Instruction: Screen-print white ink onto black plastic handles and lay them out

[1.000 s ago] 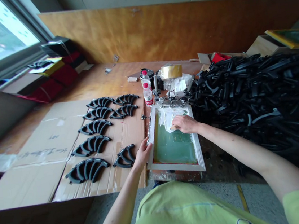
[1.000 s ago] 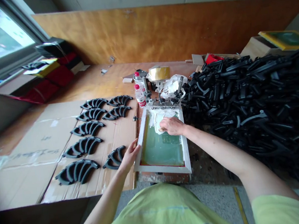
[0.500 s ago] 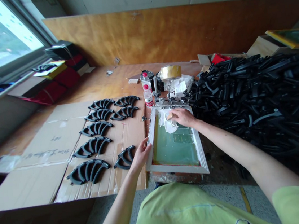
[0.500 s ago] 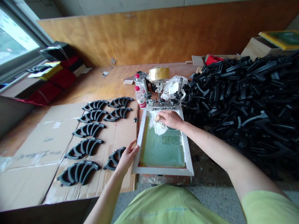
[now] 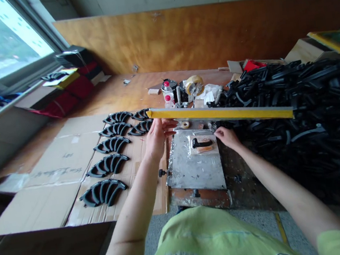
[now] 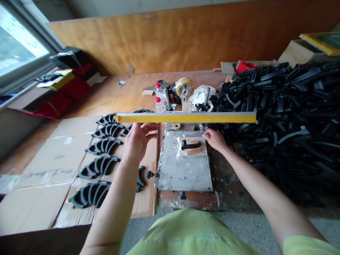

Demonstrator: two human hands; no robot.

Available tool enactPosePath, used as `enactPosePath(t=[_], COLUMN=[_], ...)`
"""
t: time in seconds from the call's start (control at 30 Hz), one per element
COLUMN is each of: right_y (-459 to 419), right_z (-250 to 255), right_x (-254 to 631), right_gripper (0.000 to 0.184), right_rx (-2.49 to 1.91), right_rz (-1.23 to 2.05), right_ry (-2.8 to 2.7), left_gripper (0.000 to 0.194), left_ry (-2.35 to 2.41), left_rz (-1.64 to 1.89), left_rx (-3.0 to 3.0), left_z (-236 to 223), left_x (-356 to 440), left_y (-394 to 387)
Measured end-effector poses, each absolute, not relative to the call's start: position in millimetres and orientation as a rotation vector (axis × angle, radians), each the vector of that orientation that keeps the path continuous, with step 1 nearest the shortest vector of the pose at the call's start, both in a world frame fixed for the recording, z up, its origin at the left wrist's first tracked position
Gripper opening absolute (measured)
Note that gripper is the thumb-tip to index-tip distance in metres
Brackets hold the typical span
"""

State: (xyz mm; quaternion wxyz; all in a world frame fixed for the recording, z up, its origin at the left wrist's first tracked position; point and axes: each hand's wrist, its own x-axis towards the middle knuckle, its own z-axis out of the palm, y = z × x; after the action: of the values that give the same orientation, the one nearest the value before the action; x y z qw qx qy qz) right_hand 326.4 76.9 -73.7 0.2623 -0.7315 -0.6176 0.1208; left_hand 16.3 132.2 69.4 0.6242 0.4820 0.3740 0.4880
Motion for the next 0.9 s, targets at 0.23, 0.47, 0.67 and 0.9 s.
enactPosePath(t=[0.23,0.47,0.67,0.9], right_y=[52.9,16.1,15.7,15.9], right_z=[-70.4,-73.4,-128.9,-129.2], right_x=[247.6,231.9,393.6,384.9], right_gripper=[0.01,0.02,0.026,0.013], right_rx=[-1.769,-1.557,-2.796,-2.51], right_rz=[0.205,0.309,0.284,0.399], right_ry=[-2.022,-2.127,-1.28,-1.175], left_gripper=[0.053,0.036,0.044,0.054], left_ry=[0.957,1.164,1.777,1.954], left_rz=[0.649,0.732,0.819,0.363], left_rx=[0.818,0.537,0.504,0.727], left_z=[-3.2,-78.3,-128.3,-153.9], left_x=[32.3,-16.9,-139.3,-183.9], left_y=[78.9,23.0,8.9,13.3])
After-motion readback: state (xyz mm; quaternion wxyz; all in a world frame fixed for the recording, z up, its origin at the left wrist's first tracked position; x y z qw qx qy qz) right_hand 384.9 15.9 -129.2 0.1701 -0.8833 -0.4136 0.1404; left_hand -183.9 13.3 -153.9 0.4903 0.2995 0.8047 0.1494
